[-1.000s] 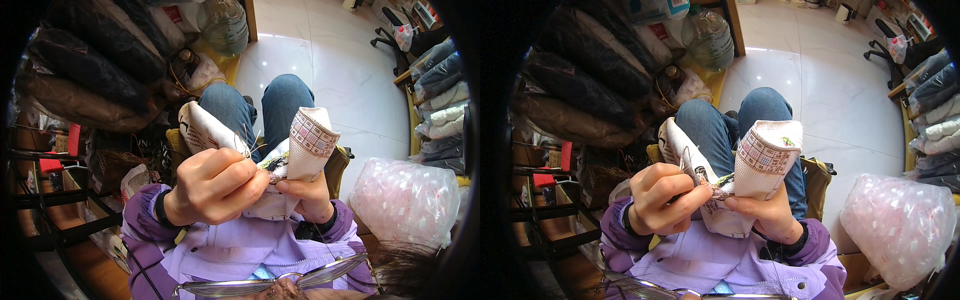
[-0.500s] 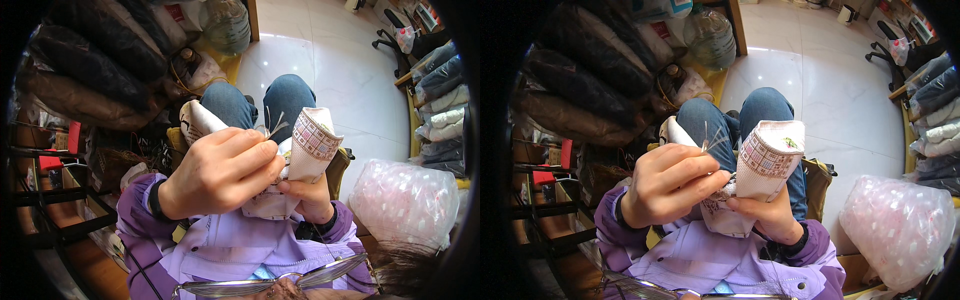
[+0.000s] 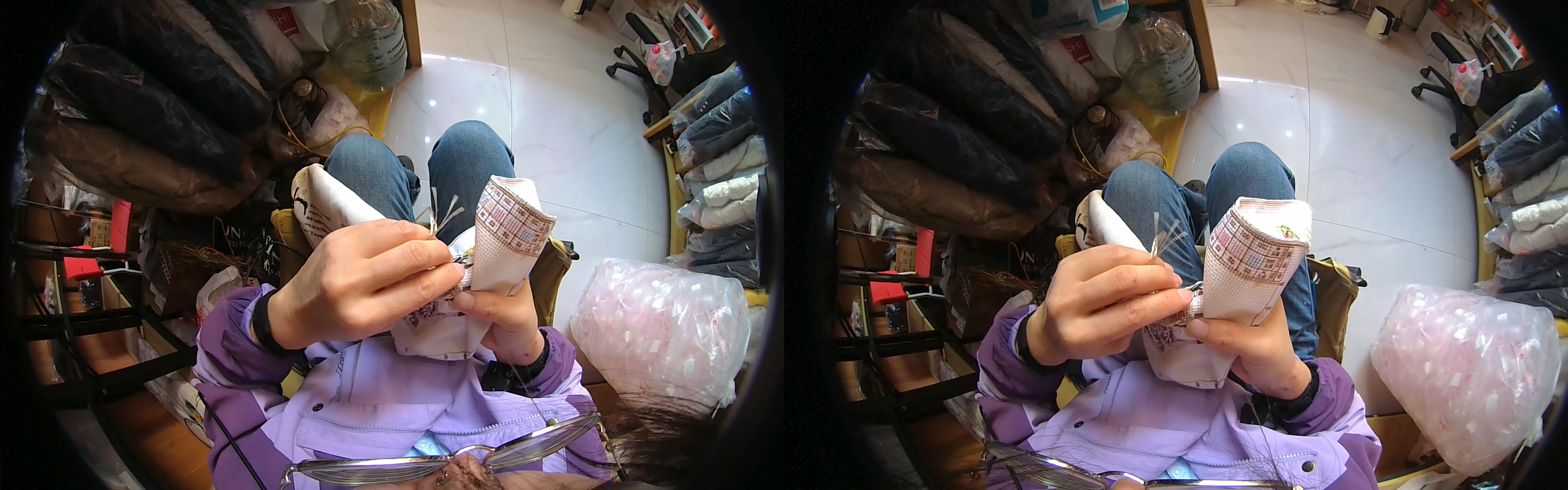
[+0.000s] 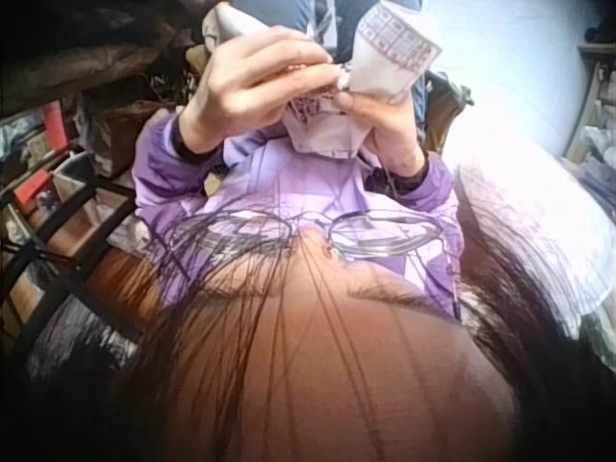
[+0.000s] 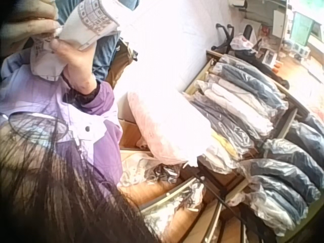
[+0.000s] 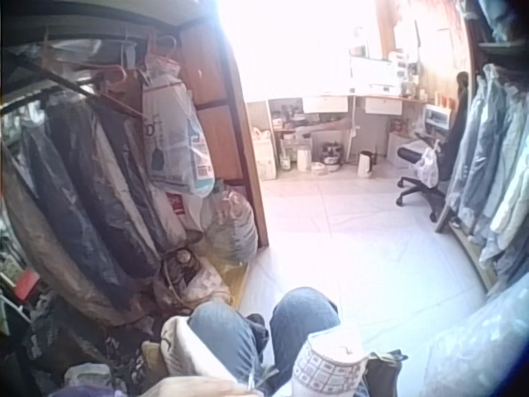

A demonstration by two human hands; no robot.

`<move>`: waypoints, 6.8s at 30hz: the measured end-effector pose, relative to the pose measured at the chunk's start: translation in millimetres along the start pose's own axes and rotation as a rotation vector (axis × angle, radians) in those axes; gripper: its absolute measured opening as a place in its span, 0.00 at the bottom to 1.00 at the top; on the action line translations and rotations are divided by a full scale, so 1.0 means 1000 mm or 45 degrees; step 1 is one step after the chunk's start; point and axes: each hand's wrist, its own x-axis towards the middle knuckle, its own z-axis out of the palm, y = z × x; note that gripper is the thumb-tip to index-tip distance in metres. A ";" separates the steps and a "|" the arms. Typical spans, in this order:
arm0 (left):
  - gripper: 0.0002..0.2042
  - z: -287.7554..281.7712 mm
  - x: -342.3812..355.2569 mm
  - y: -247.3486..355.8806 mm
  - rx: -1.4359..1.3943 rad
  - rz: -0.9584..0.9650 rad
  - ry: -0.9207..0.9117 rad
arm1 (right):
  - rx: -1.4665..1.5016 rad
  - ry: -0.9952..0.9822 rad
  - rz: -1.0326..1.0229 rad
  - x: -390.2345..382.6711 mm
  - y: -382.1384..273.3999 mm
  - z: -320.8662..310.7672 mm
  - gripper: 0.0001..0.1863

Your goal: The person is hand-sewing a piece of patterned fabric using a needle and thread. They repeatedly insert the needle, pull the thread through, and adjust the fabric to continue stitching.

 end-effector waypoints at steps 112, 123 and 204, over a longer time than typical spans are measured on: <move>0.12 0.022 -0.023 0.017 0.050 -0.264 0.348 | 0.110 -0.038 -0.107 0.002 0.004 -0.015 0.27; 0.13 0.024 -0.029 0.016 -0.021 -0.268 0.395 | 0.113 -0.091 -0.080 0.003 0.010 -0.022 0.31; 0.14 0.036 -0.033 0.015 -0.034 -0.270 0.510 | 0.249 -0.078 0.131 0.009 0.017 -0.029 0.25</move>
